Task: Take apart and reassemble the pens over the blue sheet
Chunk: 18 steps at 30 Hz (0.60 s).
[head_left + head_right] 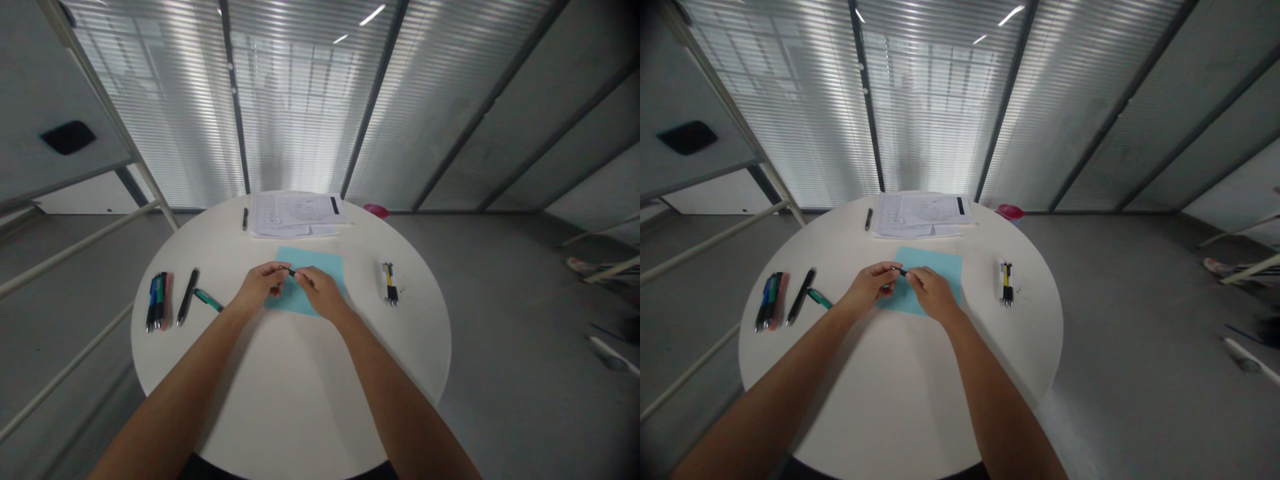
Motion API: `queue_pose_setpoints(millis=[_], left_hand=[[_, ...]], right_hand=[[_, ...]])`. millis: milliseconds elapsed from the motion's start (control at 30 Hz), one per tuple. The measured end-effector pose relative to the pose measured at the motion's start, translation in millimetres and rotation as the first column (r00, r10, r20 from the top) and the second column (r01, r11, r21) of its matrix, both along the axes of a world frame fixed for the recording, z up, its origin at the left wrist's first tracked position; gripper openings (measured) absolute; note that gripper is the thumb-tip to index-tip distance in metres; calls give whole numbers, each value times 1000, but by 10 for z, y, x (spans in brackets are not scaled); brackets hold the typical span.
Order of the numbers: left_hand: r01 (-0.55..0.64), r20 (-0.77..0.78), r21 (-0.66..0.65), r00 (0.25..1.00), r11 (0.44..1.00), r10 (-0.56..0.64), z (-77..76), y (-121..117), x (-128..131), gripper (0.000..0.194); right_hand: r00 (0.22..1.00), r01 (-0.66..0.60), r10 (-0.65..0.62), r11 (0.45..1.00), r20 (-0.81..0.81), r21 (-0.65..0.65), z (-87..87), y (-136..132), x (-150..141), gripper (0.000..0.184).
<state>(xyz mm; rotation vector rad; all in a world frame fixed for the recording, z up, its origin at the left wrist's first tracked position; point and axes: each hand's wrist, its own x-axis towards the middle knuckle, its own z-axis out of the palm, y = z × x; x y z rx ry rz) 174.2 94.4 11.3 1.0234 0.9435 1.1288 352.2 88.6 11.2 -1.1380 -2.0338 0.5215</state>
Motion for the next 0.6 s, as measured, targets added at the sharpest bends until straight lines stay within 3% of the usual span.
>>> queue_pose_setpoints(millis=[133, 333, 600], left_hand=[[24, 39, -19, 999, 1000, -23, 7, -4, -6, 41], [15, 81, -31, 997, 999, -13, 50, -19, -8, 38], [0, 101, -39, 995, 999, 4, 71, -15, -18, 36]], right_hand=[[996, 12, -17, 998, -89, -64, -28, -6, -13, 24], [994, 64, -70, 996, -87, -65, -66, 17, -13, 16], [1000, -22, 22, 1000, 20, 12, 0, 2, 20, 28]])
